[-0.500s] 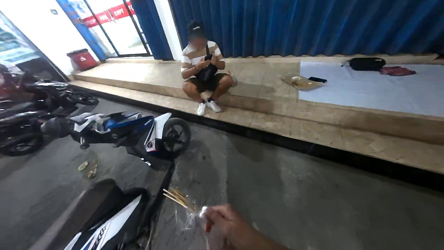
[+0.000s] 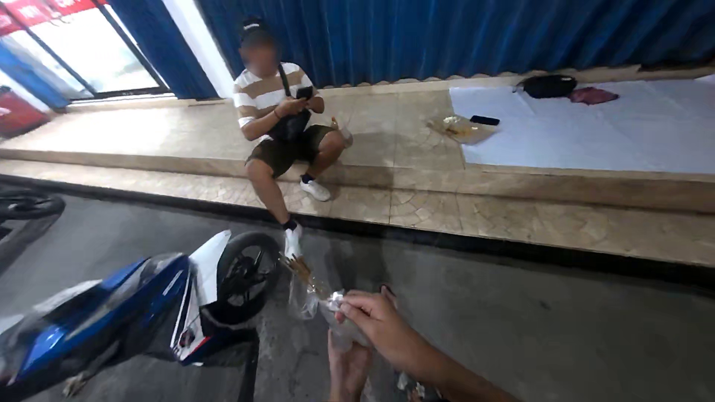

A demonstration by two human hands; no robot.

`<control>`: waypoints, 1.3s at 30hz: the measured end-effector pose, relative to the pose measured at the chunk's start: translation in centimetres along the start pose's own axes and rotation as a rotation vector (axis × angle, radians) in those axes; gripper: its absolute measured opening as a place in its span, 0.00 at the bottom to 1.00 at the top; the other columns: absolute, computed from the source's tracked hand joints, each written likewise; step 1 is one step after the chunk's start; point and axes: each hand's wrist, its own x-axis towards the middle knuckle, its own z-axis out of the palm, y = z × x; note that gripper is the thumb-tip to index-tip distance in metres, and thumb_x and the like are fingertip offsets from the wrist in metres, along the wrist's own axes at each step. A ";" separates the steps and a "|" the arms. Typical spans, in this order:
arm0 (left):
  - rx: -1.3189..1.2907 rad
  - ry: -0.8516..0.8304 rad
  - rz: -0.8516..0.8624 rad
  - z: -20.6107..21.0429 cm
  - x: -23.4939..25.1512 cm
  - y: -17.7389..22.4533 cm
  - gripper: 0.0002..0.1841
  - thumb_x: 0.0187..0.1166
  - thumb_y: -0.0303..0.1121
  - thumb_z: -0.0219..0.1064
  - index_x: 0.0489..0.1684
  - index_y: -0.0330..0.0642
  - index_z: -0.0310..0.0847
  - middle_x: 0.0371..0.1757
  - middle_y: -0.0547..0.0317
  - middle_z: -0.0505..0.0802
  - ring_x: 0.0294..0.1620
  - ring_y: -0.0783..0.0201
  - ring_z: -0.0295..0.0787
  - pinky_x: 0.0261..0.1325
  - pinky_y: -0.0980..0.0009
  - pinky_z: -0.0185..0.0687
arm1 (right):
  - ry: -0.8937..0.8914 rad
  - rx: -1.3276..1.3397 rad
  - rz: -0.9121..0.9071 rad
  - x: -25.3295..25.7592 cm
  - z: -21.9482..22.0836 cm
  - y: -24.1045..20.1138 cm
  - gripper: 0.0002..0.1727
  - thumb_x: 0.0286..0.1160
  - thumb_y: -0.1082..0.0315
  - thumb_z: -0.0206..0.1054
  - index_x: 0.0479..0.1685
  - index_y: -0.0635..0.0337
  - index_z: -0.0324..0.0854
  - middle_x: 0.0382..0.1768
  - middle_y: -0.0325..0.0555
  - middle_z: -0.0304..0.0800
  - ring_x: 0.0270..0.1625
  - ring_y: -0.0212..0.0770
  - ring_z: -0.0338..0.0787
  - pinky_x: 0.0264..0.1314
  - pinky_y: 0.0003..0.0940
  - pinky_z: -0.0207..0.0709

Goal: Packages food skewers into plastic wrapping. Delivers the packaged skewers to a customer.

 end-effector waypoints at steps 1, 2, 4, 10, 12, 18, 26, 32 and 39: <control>0.014 0.019 -0.005 1.5 2.3 0.6 0.35 0.89 0.64 0.28 0.56 0.50 0.78 0.47 0.54 0.94 0.49 0.56 0.94 0.50 0.54 0.92 | -0.015 -0.015 0.012 2.6 -1.4 0.2 0.19 0.91 0.68 0.52 0.45 0.69 0.89 0.44 0.47 0.90 0.46 0.29 0.86 0.55 0.25 0.80; 0.027 0.036 -0.004 3.2 4.3 1.2 0.36 0.89 0.64 0.26 0.55 0.50 0.78 0.46 0.55 0.94 0.48 0.56 0.94 0.48 0.54 0.92 | -0.034 -0.044 0.027 5.3 -2.7 0.1 0.19 0.91 0.67 0.53 0.45 0.69 0.89 0.44 0.48 0.90 0.46 0.31 0.86 0.55 0.26 0.80; 0.047 0.058 0.027 7.7 8.9 2.6 0.37 0.89 0.63 0.23 0.50 0.52 0.80 0.41 0.57 0.96 0.43 0.59 0.95 0.44 0.57 0.93 | -0.081 -0.144 0.039 11.2 -5.8 -0.7 0.19 0.91 0.66 0.53 0.45 0.68 0.89 0.42 0.50 0.88 0.44 0.35 0.85 0.53 0.31 0.80; 0.003 0.265 -0.002 18.4 18.9 7.0 0.35 0.88 0.66 0.26 0.51 0.51 0.77 0.38 0.61 0.93 0.40 0.63 0.93 0.42 0.62 0.90 | -0.095 -0.834 -0.073 25.7 -10.7 -3.9 0.15 0.86 0.71 0.59 0.58 0.70 0.88 0.52 0.60 0.91 0.58 0.56 0.92 0.61 0.46 0.87; -0.049 0.253 -0.024 19.2 23.1 8.5 0.35 0.87 0.67 0.30 0.55 0.51 0.76 0.41 0.59 0.94 0.43 0.62 0.94 0.45 0.60 0.91 | -0.051 -0.901 -0.082 30.0 -11.8 -3.7 0.14 0.84 0.71 0.61 0.56 0.69 0.89 0.48 0.59 0.92 0.54 0.56 0.93 0.56 0.46 0.88; -0.126 0.133 -0.036 19.9 33.8 14.2 0.33 0.87 0.66 0.36 0.60 0.49 0.77 0.49 0.55 0.94 0.50 0.55 0.93 0.48 0.53 0.91 | 0.153 -0.687 -0.094 40.5 -13.3 -1.0 0.13 0.83 0.68 0.63 0.51 0.65 0.93 0.42 0.55 0.94 0.46 0.51 0.95 0.54 0.46 0.89; -0.073 0.148 -0.081 23.8 40.9 21.8 0.32 0.91 0.61 0.34 0.52 0.50 0.80 0.42 0.55 0.95 0.44 0.58 0.95 0.44 0.56 0.92 | 0.323 -0.643 -0.049 49.7 -13.1 1.2 0.13 0.75 0.68 0.70 0.50 0.66 0.93 0.43 0.52 0.96 0.44 0.44 0.96 0.52 0.38 0.90; -0.111 0.167 -0.084 24.2 43.5 24.8 0.28 0.91 0.58 0.36 0.50 0.50 0.80 0.41 0.55 0.95 0.42 0.58 0.96 0.41 0.58 0.93 | 0.381 -0.581 -0.072 52.8 -12.0 2.8 0.11 0.74 0.67 0.69 0.44 0.62 0.93 0.38 0.46 0.95 0.40 0.33 0.94 0.48 0.25 0.89; -0.131 0.220 -0.116 24.4 43.1 26.8 0.30 0.90 0.60 0.35 0.48 0.48 0.78 0.37 0.58 0.93 0.38 0.63 0.93 0.42 0.63 0.91 | 0.418 -0.523 -0.010 53.2 -9.4 1.7 0.10 0.71 0.67 0.69 0.42 0.63 0.93 0.36 0.46 0.95 0.40 0.37 0.95 0.49 0.31 0.90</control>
